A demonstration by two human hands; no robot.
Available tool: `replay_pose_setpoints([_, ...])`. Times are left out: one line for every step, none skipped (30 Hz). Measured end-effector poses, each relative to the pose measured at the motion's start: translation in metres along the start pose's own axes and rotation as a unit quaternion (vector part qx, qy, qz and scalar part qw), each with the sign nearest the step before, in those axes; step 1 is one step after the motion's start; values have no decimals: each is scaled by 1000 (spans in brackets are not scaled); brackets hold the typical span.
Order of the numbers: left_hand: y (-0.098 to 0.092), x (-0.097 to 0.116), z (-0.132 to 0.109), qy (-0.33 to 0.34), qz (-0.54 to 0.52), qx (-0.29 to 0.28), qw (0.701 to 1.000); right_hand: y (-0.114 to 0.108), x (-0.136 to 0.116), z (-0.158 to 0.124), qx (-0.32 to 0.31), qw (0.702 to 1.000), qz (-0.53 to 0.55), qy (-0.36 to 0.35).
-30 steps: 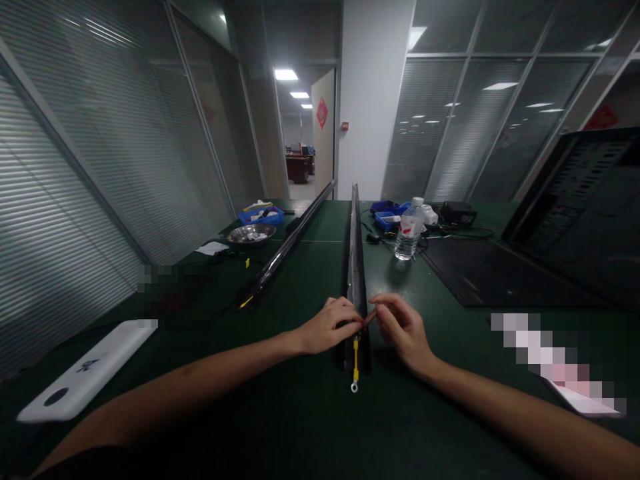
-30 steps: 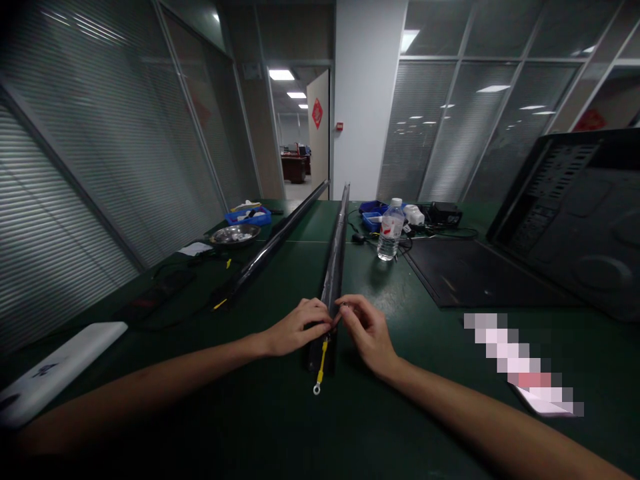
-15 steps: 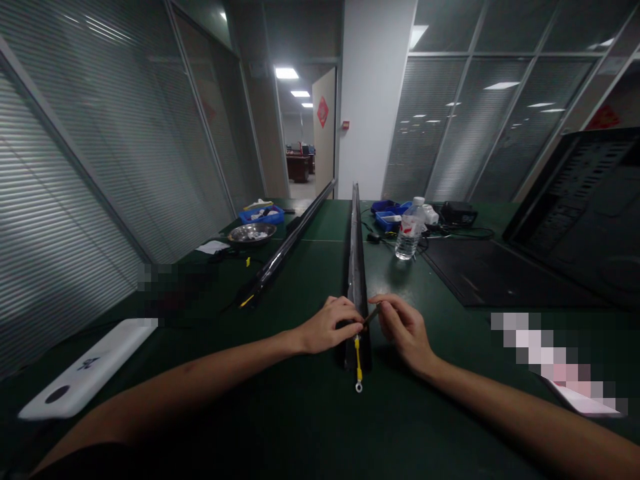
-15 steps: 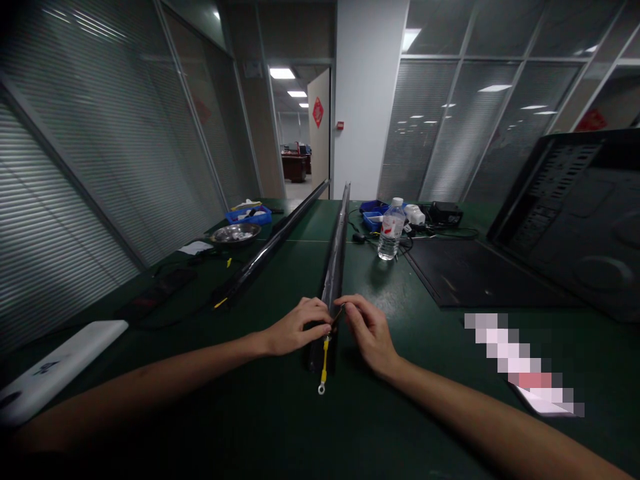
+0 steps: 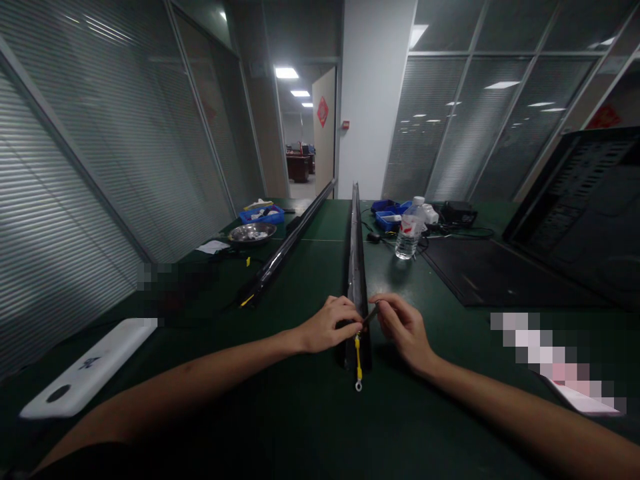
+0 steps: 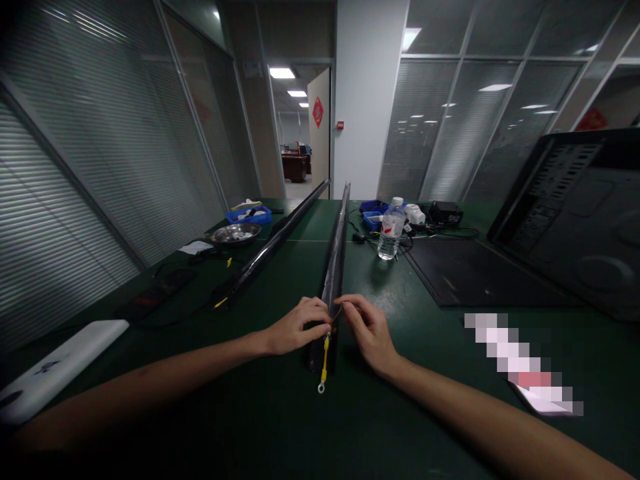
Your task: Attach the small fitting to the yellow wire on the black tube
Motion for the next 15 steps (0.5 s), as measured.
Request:
replay_pose_setpoints([0,0,0,0,0,1,1000,0,-1,0,0,1000,-4,-2])
replay_pose_setpoints([0,-1,0,1,0,1,1000,0,-1,0,-1,1000,-7,-5])
replay_pose_setpoints([1,-1,0,2,-1,1,1000,0,-2,0,-1,1000,-9,-7])
replay_pose_setpoints([1,-1,0,3,-1,1,1000,0,-3,0,-1,1000,-9,-9])
replay_pose_setpoints([1,-1,0,5,-2,1,1000,0,-4,0,-2,1000,-8,-10])
replay_pose_setpoints([1,-1,0,8,-3,2,1000,0,-4,0,-2,1000,-5,-10])
replay_pose_setpoints([0,0,0,10,-3,3,1000,1,-5,0,-2,1000,-2,-10])
replay_pose_setpoints([0,0,0,12,-4,4,1000,1,-5,-1,-2,1000,1,-11])
replay_pose_setpoints([0,1,0,13,-4,5,1000,1,-6,-1,-3,1000,2,-12])
replay_pose_setpoints([-1,1,0,13,-5,5,1000,1,-6,-1,-3,1000,3,-12])
replay_pose_setpoints([-1,2,0,12,-5,5,1000,1,-5,-1,-3,1000,3,-11])
replay_pose_setpoints([-2,2,0,11,-5,6,1000,1,-5,-1,-3,1000,1,-10])
replay_pose_setpoints([-2,2,0,9,-4,6,1000,1,-5,-1,-3,1000,0,-8])
replay_pose_setpoints([-2,2,0,8,-4,5,1000,1,-4,-1,-3,1000,-1,-7])
replay_pose_setpoints([-2,2,0,8,-2,3,1000,1,-4,-1,-5,1000,-3,-6])
Point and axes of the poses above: each hand's wrist, its own z-axis towards the middle knuckle, its own y-axis out of the palm, x = y × z, the point moved 6 cm from there along z, towards the middle knuckle, and after that the axes turned 15 degrees about -x, right-handed, at the moved point
